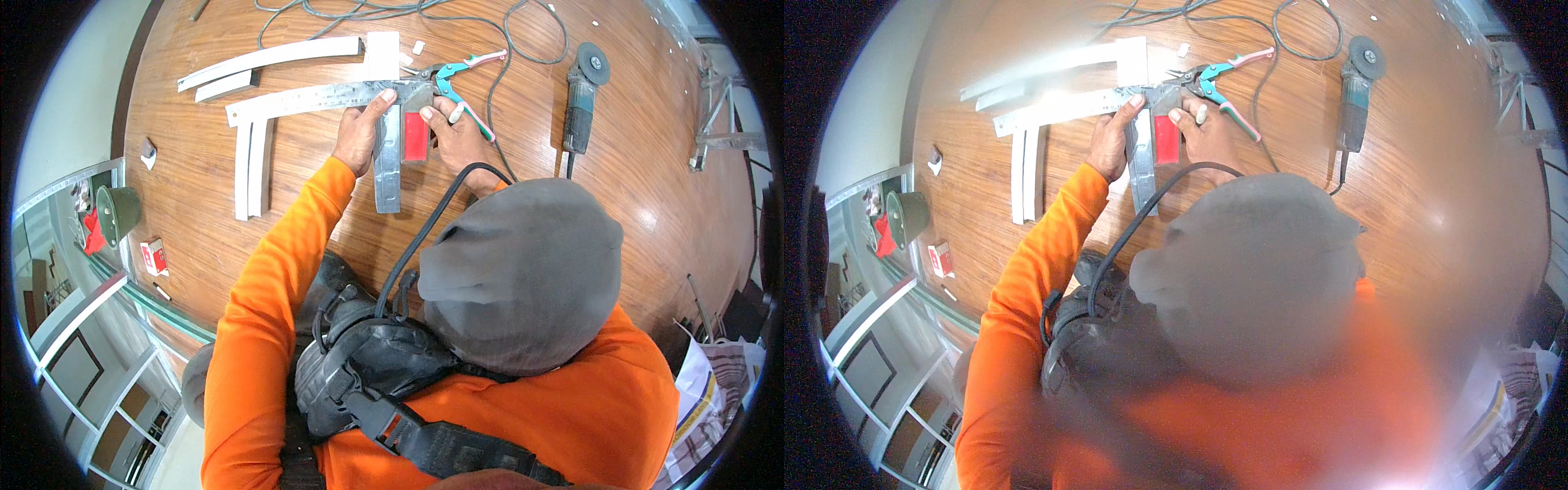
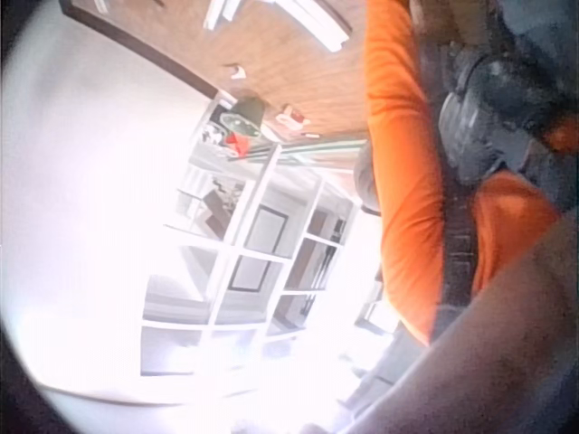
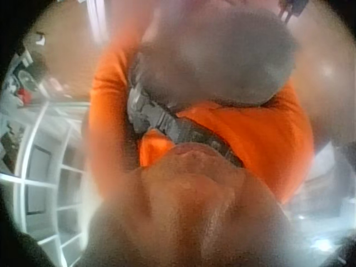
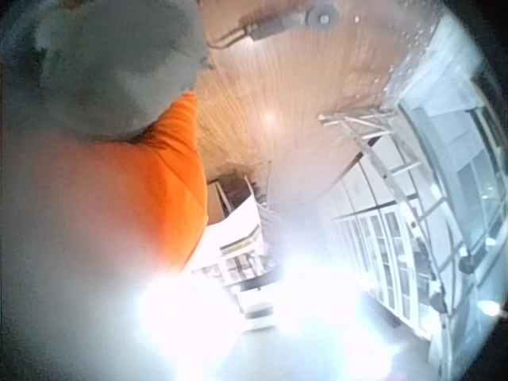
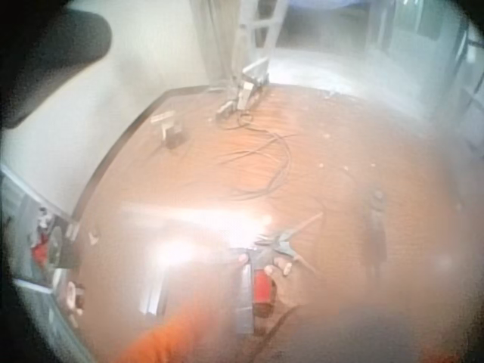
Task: The person sits on the floor and uses a combination square and a marker to measure and mark lines on several pieces of metal trim. They repeatedly position the square on the metal pieces and draw lines along the edge to indicate cut points.
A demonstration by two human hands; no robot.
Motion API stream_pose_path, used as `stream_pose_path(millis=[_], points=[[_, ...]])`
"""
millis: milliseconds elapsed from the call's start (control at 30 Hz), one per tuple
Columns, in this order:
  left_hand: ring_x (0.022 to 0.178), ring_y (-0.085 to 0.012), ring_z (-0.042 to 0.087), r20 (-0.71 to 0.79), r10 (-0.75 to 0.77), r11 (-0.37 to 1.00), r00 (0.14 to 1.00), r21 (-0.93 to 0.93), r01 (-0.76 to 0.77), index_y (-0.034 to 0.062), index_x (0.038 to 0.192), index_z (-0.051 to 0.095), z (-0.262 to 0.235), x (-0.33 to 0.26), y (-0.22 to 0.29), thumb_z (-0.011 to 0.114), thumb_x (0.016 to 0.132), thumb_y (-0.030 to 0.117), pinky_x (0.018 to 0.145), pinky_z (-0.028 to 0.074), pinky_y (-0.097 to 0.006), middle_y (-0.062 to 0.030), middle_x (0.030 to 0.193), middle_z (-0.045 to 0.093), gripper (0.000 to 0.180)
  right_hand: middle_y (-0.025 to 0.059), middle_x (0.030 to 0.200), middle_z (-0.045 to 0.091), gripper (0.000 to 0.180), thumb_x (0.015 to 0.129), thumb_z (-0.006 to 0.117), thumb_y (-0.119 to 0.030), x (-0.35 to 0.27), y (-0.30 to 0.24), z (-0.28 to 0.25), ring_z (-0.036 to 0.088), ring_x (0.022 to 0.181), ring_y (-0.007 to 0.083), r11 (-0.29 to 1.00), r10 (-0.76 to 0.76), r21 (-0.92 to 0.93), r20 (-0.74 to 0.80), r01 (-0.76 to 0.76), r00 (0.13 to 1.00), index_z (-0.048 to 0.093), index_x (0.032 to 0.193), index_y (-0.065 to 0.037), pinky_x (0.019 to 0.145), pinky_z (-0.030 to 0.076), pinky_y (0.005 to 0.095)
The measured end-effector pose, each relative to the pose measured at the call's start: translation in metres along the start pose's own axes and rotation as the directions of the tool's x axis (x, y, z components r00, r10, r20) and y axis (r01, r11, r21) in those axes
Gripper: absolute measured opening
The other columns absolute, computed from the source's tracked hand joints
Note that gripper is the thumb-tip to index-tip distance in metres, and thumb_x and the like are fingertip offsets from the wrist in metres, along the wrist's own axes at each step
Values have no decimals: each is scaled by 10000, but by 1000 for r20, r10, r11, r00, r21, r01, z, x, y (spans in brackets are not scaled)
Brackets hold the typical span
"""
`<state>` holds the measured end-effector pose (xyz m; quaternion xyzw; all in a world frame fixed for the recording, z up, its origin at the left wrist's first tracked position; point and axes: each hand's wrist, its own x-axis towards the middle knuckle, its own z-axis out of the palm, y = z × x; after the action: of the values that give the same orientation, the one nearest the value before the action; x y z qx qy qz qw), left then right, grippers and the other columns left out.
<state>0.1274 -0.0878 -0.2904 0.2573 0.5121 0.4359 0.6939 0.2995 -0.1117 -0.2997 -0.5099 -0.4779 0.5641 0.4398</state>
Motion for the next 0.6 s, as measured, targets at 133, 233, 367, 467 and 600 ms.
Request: stream_pose_path(millis=[133,233,367,467,600], points=[[756,-140,641,-16,26,998,1000,51,-25,-48,1016,671,-2,5,-4,735,898,376,689,520,-283,-88,909,689,445,28,986,665,324,1023,576,-277,6,19,0,590,899,110,999,-41,22,-36,41,999,637,1182,-2,811,480,279],[719,-123,626,-39,37,991,999,130,-31,-43,983,682,-7,5,-6,730,900,399,644,504,-269,-77,872,687,452,95,1033,679,313,1003,577,-217,3,12,2,605,964,164,999,16,32,-36,-15,999,633,1194,24,876,465,308],[706,-112,615,-18,56,987,998,152,-52,-42,978,685,-4,4,-3,717,908,417,631,497,-260,-68,861,683,465,35,1019,662,320,1025,568,-277,1,7,-2,587,931,112,1000,0,-12,-7,0,1000,635,1184,-7,849,470,275],[693,-105,604,-7,32,991,999,130,-31,-40,977,685,0,3,-1,714,911,421,628,493,-259,-61,851,678,466,37,1039,662,319,1024,566,-265,2,9,-6,586,953,111,997,45,-68,16,-44,999,629,1199,-5,860,470,274],[668,-97,578,-38,61,991,997,125,-56,-38,986,684,5,0,-1,709,914,432,614,481,-259,-50,840,669,476,108,1031,677,307,991,571,-191,0,5,-1,601,986,175,998,50,43,-22,-49,998,625,1178,46,898,456,317]])
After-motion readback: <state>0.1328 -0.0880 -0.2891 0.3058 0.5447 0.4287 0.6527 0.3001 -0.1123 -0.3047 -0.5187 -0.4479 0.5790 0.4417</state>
